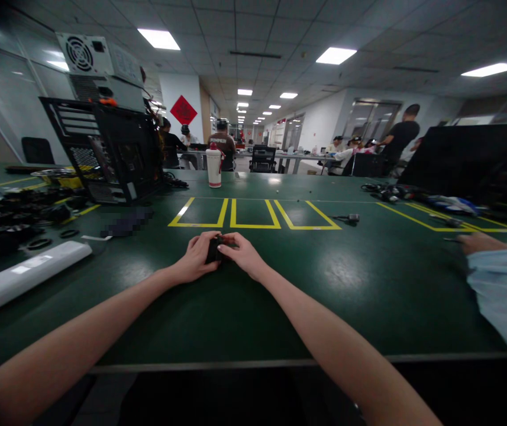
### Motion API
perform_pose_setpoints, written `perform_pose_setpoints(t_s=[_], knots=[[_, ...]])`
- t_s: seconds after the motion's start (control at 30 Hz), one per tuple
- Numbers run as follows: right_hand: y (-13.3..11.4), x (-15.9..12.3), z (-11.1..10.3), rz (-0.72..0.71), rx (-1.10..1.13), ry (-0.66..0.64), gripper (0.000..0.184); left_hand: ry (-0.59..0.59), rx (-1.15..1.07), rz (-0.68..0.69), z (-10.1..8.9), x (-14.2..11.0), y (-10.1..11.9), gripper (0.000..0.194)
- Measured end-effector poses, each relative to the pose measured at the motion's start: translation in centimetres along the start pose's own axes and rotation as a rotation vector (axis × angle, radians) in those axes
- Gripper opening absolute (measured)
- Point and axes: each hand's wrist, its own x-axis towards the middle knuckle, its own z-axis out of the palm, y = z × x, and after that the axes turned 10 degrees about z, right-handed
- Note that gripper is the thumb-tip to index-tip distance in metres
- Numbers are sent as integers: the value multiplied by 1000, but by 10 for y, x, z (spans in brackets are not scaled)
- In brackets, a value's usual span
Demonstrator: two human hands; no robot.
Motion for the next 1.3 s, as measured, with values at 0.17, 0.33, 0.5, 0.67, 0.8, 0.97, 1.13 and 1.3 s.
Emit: perform_pose_setpoints(t_s=[0.17,0.33,0.5,0.67,0.8,0.97,1.13,1.3], knots=[[-3,-2,-1,-25,20,-43,29,-4,0,4,0,0,-1,61],[-3,-5,-1,-108,-2,-61,29,-4,-6,0,0,0,0,62],[0,-3,0,-56,-20,-31,24,3,-2,6,0,0,0,62],[2,0,-1,-91,-32,-11,25,3,0,0,1,0,-1,63],[0,-1,-1,-116,-31,-46,30,3,-10,-5,1,0,-1,62],[-2,-3,-1,-116,-5,-67,29,2,-17,1,-1,0,0,61],[-1,-4,0,-83,-51,-16,23,0,-11,3,-1,0,1,62],[2,-1,0,-85,-56,14,27,1,-23,1,-1,0,1,61]])
